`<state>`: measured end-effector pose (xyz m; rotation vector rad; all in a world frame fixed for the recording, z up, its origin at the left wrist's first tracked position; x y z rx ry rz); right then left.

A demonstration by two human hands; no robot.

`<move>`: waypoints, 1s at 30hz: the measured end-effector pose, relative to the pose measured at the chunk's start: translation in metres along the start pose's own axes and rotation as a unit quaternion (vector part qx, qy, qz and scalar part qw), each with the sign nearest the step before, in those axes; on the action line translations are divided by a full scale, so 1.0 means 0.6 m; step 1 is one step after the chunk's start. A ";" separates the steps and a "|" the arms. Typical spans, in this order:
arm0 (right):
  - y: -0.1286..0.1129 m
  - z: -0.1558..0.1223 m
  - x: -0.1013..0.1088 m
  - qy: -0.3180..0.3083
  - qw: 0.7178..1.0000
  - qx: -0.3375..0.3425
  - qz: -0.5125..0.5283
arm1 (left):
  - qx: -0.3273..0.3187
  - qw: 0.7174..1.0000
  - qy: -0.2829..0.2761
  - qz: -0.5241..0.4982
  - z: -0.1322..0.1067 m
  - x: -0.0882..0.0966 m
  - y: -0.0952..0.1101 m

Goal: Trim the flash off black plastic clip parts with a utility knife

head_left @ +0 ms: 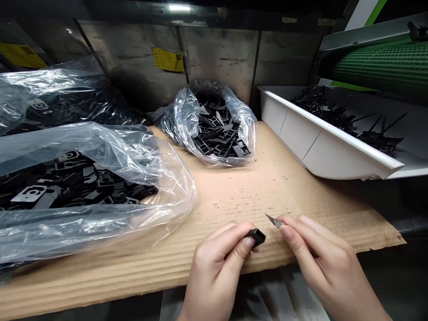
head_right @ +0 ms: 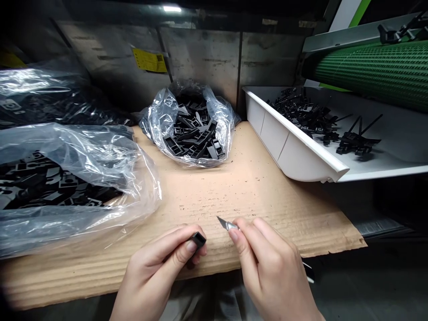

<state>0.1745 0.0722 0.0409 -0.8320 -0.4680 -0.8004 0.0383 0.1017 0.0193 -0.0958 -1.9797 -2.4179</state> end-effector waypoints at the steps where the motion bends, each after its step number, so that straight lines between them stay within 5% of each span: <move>1: 0.001 0.001 0.002 0.000 1.000 0.001 0.011 | 0.020 1.000 -0.010 -0.009 0.001 -0.003 -0.004; 10: -0.016 0.015 -0.008 -0.096 0.978 -0.081 0.167 | 0.105 0.982 -0.110 -0.108 -0.009 -0.024 -0.023; 18: -0.040 0.040 -0.034 -0.140 0.971 -0.043 0.189 | 0.090 0.984 -0.116 -0.103 -0.016 -0.020 -0.026; 25: -0.059 0.013 -0.051 -0.236 0.957 -0.018 0.168 | 0.096 0.987 -0.094 -0.089 -0.010 -0.016 -0.026; 30: -0.056 0.006 -0.030 -0.204 0.948 -0.035 0.243 | 0.094 0.987 -0.092 -0.088 -0.006 -0.020 -0.022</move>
Point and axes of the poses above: each hand's wrist, its own z-axis towards the middle knuckle, its own x-axis out of the back of the hand, y = z × x, the point moved 10 cm from there along z, towards the middle knuckle, and after that the axes turned 8 degrees about y, right-handed, at the moved point
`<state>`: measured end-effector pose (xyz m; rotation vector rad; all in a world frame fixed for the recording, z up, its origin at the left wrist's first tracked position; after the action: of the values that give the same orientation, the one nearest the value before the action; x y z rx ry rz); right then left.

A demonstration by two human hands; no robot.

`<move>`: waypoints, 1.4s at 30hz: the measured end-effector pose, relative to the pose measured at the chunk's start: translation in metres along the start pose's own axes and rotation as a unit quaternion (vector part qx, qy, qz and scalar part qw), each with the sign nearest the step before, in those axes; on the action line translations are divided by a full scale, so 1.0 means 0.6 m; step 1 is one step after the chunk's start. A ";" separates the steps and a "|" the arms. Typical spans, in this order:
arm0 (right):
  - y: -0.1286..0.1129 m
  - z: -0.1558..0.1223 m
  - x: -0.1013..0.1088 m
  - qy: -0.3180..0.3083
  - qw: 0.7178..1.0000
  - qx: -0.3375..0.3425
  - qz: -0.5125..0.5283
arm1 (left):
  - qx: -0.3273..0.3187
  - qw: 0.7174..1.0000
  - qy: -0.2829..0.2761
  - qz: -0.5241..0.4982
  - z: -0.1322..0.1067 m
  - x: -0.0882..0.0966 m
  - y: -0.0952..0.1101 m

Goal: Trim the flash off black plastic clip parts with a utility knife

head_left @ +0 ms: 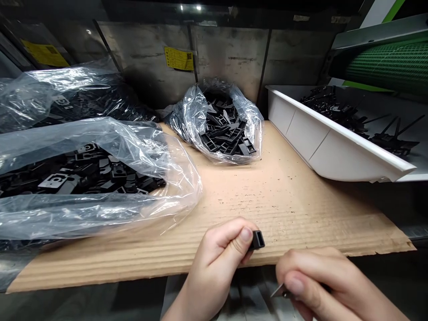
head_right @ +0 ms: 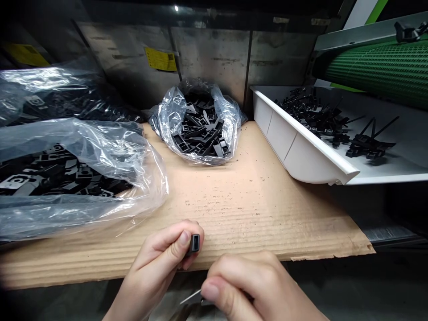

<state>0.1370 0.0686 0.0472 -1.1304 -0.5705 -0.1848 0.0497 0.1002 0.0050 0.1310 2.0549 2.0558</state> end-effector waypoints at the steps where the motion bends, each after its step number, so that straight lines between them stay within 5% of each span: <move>1: 0.004 -0.002 0.009 0.018 1.000 -0.006 0.011 | -0.001 1.000 0.001 0.003 0.000 0.000 0.000; 6: 0.001 -0.009 0.047 0.121 0.991 0.027 -0.045 | -0.003 1.000 -0.006 0.000 -0.003 0.000 -0.001; 14: 0.003 -0.001 0.013 0.106 0.992 0.027 -0.055 | -0.006 1.000 -0.009 0.006 -0.005 0.001 0.000; 23: 0.028 0.010 0.025 0.150 0.977 -0.005 -0.152 | -0.021 1.000 -0.017 0.011 -0.005 0.001 0.005; 30: 0.016 0.011 0.036 0.141 0.989 -0.022 -0.028 | -0.023 0.999 -0.019 0.014 -0.007 -0.001 0.001; 34: 0.030 0.023 0.008 0.106 0.983 -0.106 0.107 | -0.018 0.999 -0.024 0.015 -0.005 -0.003 0.001; 42: 0.052 0.028 -0.001 0.132 0.966 -0.176 0.132 | -0.019 0.997 -0.041 0.055 -0.006 -0.007 0.006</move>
<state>0.1439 0.0969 0.0268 -1.4873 -0.1463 -0.2063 0.0529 0.0957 0.0088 0.3250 2.0001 2.1139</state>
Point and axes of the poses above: each hand's wrist, its own z-axis towards the middle knuckle, its own x-axis out of the back of the hand, y = z × x, the point moved 10 cm from there along z, towards the middle knuckle, and after that the axes turned 8 degrees about y, right-handed, at the moved point
